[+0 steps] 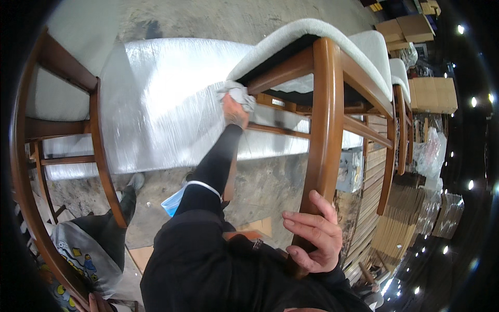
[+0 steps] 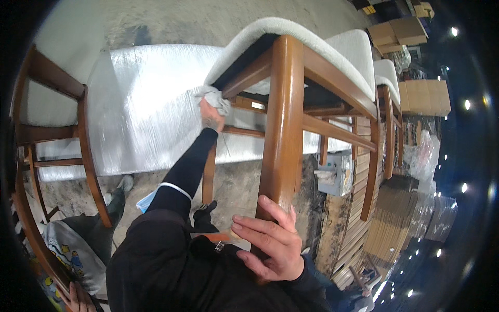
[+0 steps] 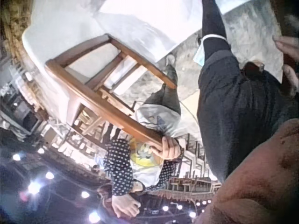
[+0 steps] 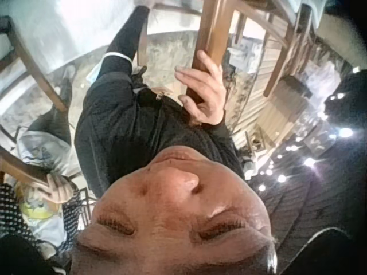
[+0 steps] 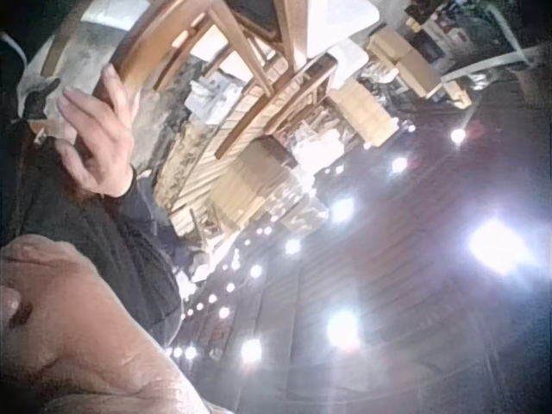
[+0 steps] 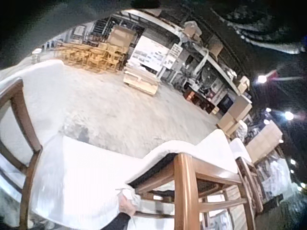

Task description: The person wipes the wooden frame of a chair with a white cloth, focusing on the armrests, backrest, and legs. The person moves the chair to a wooden pallet and continues wiping different sections of the chair frame.

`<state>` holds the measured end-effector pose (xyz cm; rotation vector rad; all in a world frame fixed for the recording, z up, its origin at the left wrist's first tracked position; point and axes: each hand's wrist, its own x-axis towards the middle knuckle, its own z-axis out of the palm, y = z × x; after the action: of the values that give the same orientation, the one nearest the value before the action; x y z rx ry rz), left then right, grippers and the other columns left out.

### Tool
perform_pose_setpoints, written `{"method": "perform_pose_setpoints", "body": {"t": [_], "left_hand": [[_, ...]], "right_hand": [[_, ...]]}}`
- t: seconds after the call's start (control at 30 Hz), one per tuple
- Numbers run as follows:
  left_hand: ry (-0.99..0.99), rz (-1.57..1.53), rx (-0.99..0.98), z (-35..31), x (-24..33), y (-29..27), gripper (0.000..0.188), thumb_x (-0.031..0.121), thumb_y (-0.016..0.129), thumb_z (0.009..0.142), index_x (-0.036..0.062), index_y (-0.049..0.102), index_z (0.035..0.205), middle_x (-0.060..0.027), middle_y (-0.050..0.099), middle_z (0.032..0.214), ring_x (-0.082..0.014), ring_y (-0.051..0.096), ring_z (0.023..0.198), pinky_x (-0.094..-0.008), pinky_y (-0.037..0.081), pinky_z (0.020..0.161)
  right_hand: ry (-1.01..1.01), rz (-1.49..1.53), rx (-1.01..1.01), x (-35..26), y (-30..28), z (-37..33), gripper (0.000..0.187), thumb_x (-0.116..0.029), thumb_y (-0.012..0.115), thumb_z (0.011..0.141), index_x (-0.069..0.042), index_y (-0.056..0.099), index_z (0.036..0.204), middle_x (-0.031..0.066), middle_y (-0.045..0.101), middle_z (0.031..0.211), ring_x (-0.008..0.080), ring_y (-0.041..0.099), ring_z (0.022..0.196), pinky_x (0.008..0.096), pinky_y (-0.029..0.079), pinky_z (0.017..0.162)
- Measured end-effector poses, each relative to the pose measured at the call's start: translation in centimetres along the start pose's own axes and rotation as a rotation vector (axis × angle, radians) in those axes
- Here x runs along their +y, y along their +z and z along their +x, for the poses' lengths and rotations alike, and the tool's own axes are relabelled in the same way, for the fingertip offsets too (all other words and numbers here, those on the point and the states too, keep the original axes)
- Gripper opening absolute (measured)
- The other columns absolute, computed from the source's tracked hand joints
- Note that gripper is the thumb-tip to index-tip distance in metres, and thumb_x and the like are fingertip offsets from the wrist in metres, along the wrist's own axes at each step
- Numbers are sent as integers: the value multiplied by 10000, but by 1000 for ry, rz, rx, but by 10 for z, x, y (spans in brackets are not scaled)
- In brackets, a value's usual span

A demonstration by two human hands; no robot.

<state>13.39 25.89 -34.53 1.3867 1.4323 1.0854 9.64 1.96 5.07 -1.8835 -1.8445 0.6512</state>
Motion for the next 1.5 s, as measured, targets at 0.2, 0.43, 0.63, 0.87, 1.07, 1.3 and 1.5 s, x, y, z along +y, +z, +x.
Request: {"method": "perform_pose_setpoints", "body": {"t": [0.2, 0.43, 0.63, 0.87, 1.07, 1.3, 1.5], "left_hand": [[343, 342, -235, 24, -36, -10, 563, 283, 770, 730, -45, 572, 1143, -224, 591, 1148, -392, 538, 1113, -426, 448, 981], [75, 832, -526, -39, -12, -43, 558, 471, 703, 820, -37, 704, 1051, -238, 631, 1159, -365, 605, 1084, -435, 488, 947], [169, 903, -546, -133, -35, -76, 531, 443, 690, 841, -27, 684, 1088, -213, 630, 1157, -343, 573, 1115, -426, 466, 964], [-107, 779, -715, -238, -66, -130, 508, 420, 641, 882, -1, 636, 1167, -184, 626, 1194, -322, 584, 1139, -429, 478, 977], [-592, 214, -859, -378, -20, -168, 494, 399, 599, 918, 22, 595, 1236, -159, 624, 1227, -303, 594, 1159, -432, 487, 989], [-905, -842, -1033, -381, 121, -89, 402, 250, 493, 992, 83, 528, 1355, -116, 594, 1318, -308, 566, 1230, -514, 465, 1010], [-605, -941, -1609, -377, 275, -25, 573, 375, 535, 892, 38, 520, 1356, -177, 574, 1347, -336, 563, 1224, -612, 440, 1005]], "right_hand": [[9, 0, -22, -3, -5, 5, 446, -234, 790, 739, -152, 739, 1174, 6, 693, 1229, 340, 484, 1342, 511, 312, 1030], [-108, -67, 35, 1, 1, 5, 422, -216, 782, 744, -147, 728, 1157, 17, 682, 1223, 321, 459, 1365, 527, 305, 1043], [-253, -97, 130, 4, 8, 1, 411, -178, 742, 709, -119, 735, 1116, 49, 699, 1159, 370, 456, 1361, 486, 341, 1076], [-387, -48, 266, 25, 28, -8, 254, -283, 705, 815, -131, 745, 1014, 44, 712, 1060, 338, 452, 1341, 673, 274, 1053], [-414, 303, 379, 39, 29, -12, 315, -297, 697, 839, -121, 715, 1100, 112, 676, 1167, 325, 468, 1327, 571, 301, 1099], [-9, -173, -74, 198, 36, -177, 917, -422, 770, 730, -198, 369, 1523, 216, 386, 1505, 480, 343, 1382, 549, 369, 1100], [-16, 77, 502, 260, -80, -262, 554, -247, 803, 705, -131, 620, 1215, 164, 660, 1036, 366, 648, 993, 449, 528, 856]]}}
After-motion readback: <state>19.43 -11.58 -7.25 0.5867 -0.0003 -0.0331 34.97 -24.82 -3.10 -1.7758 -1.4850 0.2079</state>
